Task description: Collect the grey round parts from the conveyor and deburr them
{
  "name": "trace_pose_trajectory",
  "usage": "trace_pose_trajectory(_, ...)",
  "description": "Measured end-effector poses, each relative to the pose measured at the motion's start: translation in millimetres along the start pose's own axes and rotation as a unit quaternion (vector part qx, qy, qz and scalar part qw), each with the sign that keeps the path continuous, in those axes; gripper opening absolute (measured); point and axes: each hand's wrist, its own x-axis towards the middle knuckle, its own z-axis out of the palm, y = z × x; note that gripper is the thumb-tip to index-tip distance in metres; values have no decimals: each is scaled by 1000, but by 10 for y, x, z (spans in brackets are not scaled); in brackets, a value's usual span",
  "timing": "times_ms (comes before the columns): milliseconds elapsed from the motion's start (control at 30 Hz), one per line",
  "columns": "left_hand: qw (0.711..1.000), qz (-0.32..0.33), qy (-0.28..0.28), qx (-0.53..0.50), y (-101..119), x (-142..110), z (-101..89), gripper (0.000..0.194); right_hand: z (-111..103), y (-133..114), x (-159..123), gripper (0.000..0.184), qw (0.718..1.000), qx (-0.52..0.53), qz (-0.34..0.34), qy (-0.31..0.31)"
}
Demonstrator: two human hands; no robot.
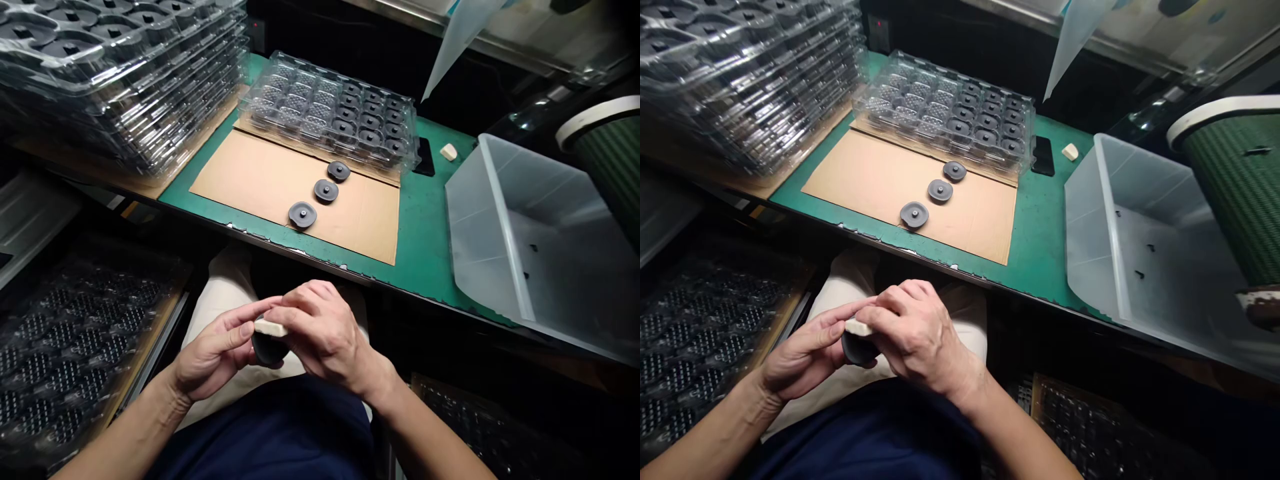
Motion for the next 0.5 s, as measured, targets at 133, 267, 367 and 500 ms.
trace_pose_trajectory(133,997,-14,80,-6,30,107,113,47,-115,127,-28,23,983,88,83,138)
trace_pose_trajectory(267,983,-12,182,27,51,168,154,48,-251,324,-153,16,953,75,182,228)
trace_pose_trajectory(367,984,10,174,22,23,164,131,64,-364,512,-266,22,929,43,228,287)
trace_pose_trajectory(500,982,27,172,74,-99,163,110,68,-549,747,-350,33,898,-26,277,341)
